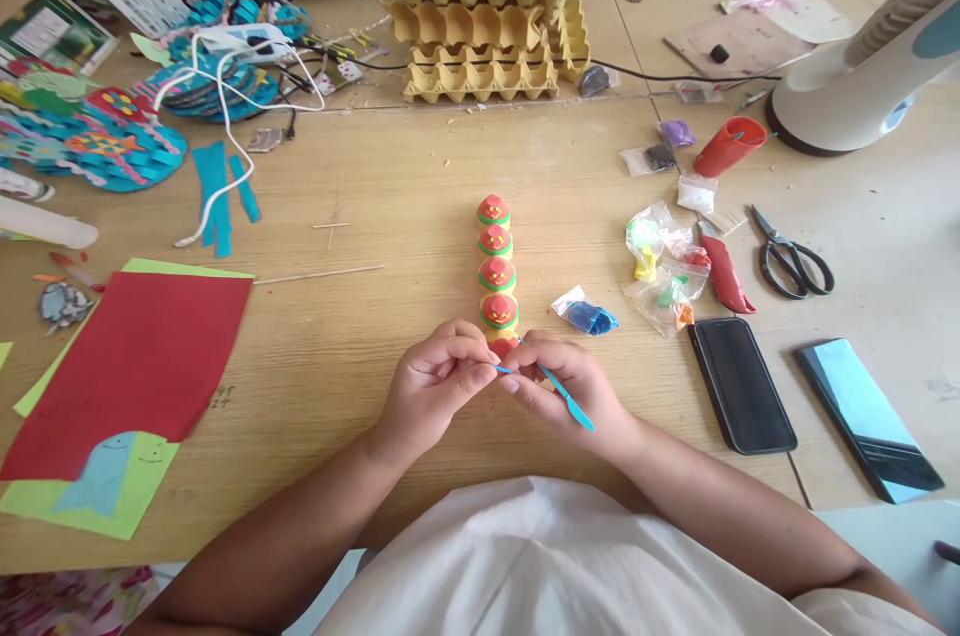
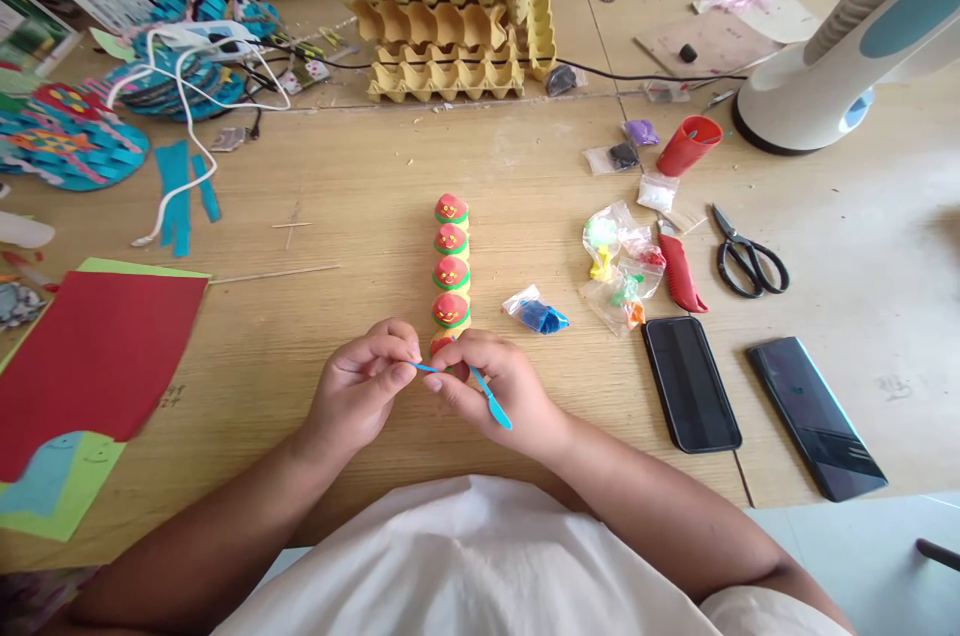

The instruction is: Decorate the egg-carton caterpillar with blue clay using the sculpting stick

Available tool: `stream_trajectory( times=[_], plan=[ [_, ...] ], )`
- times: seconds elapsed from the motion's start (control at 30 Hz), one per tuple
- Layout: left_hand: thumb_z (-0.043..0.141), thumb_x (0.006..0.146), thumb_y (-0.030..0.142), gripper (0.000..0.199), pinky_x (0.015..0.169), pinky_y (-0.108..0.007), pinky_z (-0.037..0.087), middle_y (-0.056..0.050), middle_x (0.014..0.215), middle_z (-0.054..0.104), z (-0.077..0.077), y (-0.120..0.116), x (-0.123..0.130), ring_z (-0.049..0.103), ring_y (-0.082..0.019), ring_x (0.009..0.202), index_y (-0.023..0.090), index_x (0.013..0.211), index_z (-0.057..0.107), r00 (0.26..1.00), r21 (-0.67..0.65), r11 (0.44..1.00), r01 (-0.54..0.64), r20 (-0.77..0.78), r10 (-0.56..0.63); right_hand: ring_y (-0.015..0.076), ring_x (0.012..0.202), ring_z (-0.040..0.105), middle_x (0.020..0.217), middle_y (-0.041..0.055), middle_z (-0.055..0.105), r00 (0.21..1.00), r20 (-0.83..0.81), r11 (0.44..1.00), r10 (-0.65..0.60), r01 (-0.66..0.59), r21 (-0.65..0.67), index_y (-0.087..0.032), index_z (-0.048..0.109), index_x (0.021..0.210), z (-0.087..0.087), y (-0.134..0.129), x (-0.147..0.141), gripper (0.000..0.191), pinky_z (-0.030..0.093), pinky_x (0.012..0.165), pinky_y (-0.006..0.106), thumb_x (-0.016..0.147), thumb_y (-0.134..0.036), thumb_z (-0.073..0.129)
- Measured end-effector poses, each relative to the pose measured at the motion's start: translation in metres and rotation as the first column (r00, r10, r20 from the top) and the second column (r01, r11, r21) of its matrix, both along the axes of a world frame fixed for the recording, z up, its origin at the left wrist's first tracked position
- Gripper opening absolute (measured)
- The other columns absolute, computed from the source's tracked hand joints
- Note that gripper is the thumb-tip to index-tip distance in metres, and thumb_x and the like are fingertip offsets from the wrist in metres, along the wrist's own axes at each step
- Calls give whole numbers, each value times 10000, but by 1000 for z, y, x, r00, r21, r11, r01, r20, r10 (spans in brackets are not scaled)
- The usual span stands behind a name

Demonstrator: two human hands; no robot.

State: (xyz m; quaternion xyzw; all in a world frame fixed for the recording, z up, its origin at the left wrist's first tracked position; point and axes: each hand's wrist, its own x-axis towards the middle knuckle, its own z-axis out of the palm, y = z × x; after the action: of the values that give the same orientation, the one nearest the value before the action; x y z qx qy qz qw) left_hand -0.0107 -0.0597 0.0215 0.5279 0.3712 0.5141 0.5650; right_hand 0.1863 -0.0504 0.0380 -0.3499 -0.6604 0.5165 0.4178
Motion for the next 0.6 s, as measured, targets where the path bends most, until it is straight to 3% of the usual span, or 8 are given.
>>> stream_trajectory(
  times=[0.2,0.37,0.5,0.6],
  plan=[
    [747,934,328,72,723,-279,475,-30,892,624,-1,1,0,571,-145,805,259,950,755,1000,-18,1000,-6,-14,6,125,658,561,810,15,670,999,-30,998,-21,19,-67,-211,679,897,5,1,6,178,487,613,266,973,-371,695],
    [742,939,326,104,808,-299,515,-49,970,680,3,2,0,631,-169,909,252,1009,720,999,-12,999,47,11,-47,139,662,558,761,12,638,999,24,999,-47,47,4,-214,679,901,9,1,9,177,489,632,285,1011,-343,628],
    [788,897,409,275,793,-283,515,-66,1051,693,7,1,0,633,-168,922,254,1112,715,994,39,995,89,-73,-86,143,649,548,741,11,634,995,60,997,-77,75,30,-218,651,860,12,2,10,209,479,626,294,1020,-344,608],
    [872,797,454,449,775,-271,512,-74,1089,701,8,-1,1,635,-171,930,250,1169,724,979,149,984,93,-193,-63,139,636,541,719,3,621,993,85,996,-83,79,51,-219,634,840,12,3,11,208,473,626,294,1019,-320,605]
  ],
)
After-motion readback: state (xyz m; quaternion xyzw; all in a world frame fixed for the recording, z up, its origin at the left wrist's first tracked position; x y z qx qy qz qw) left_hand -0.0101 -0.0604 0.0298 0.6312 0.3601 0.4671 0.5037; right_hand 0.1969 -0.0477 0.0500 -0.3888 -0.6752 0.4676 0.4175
